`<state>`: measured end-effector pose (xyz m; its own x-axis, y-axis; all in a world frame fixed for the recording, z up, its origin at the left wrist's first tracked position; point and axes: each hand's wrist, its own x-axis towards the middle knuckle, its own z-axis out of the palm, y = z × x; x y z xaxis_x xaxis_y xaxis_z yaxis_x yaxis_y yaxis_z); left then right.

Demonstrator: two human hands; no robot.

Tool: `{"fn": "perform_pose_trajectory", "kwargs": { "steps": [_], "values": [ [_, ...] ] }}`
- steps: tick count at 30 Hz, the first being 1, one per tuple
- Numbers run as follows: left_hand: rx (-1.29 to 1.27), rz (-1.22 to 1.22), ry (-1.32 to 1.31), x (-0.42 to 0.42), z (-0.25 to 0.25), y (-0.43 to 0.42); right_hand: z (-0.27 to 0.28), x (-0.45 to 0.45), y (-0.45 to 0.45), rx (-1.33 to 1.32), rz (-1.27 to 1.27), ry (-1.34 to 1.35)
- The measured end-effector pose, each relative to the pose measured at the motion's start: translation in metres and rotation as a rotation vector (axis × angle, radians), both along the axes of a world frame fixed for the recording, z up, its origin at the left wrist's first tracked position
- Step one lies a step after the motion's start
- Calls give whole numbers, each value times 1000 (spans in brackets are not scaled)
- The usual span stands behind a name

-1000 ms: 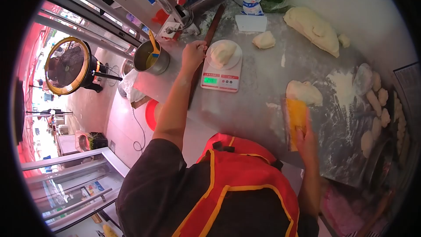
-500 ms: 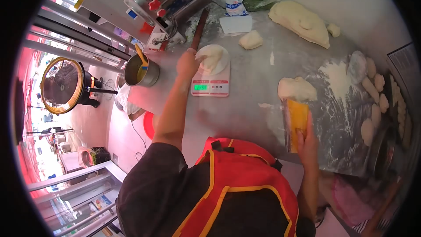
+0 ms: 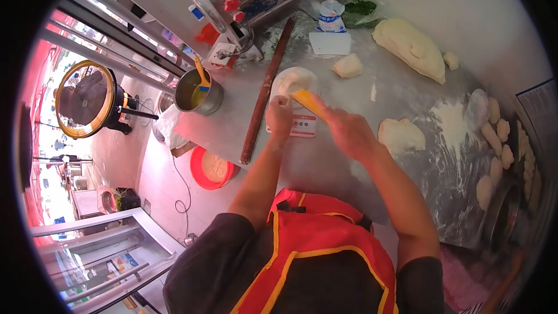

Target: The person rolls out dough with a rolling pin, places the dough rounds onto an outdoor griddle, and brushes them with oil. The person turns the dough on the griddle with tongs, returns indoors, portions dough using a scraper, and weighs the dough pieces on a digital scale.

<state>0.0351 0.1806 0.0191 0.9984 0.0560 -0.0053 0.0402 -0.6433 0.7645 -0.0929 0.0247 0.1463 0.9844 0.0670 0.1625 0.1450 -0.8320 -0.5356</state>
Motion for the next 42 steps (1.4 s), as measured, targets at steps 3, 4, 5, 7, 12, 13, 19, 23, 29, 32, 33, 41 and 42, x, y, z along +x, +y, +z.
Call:
{"fn": "perform_pose_trajectory", "kwargs": {
  "steps": [3, 4, 5, 7, 12, 13, 19, 23, 29, 32, 33, 41, 42],
  "values": [
    [-94, 8, -43, -4, -6, 2, 2, 35, 9, -220, 120, 44],
    [-129, -1, -46, -6, -6, 3, 1, 43, 9, -278, 138, 50],
    [-135, 3, -38, -8, -4, 4, -1, 49, 10, -334, 157, 57],
    [-153, 12, -30, -7, 0, 3, -5, 60, 12, -379, 194, 63],
    [-161, 40, -19, -6, -5, 2, -17, 68, 20, -322, 188, 125],
    [-170, 42, -26, -5, -8, 2, -15, 67, 20, -321, 173, 156],
    [-308, 41, -127, 3, -26, 28, -2, 12, -6, -272, 19, 295],
    [-817, -13, 280, -1, -27, 62, 0, -63, -48, 18, -181, 217],
    [-1197, 31, 394, 9, 28, 76, -8, -133, -54, 306, -422, 160],
    [-1241, -6, 400, 37, 31, 80, -10, -147, -49, 341, -463, 144],
    [-1218, 17, 409, 40, 50, 74, -10, -151, -48, 338, -474, 138],
    [76, -329, -132, 85, 42, 36, 1, -172, -43, 421, -574, 142],
    [125, -380, -142, 86, 45, 31, 6, -175, -42, 450, -615, 198]
  ]
}}
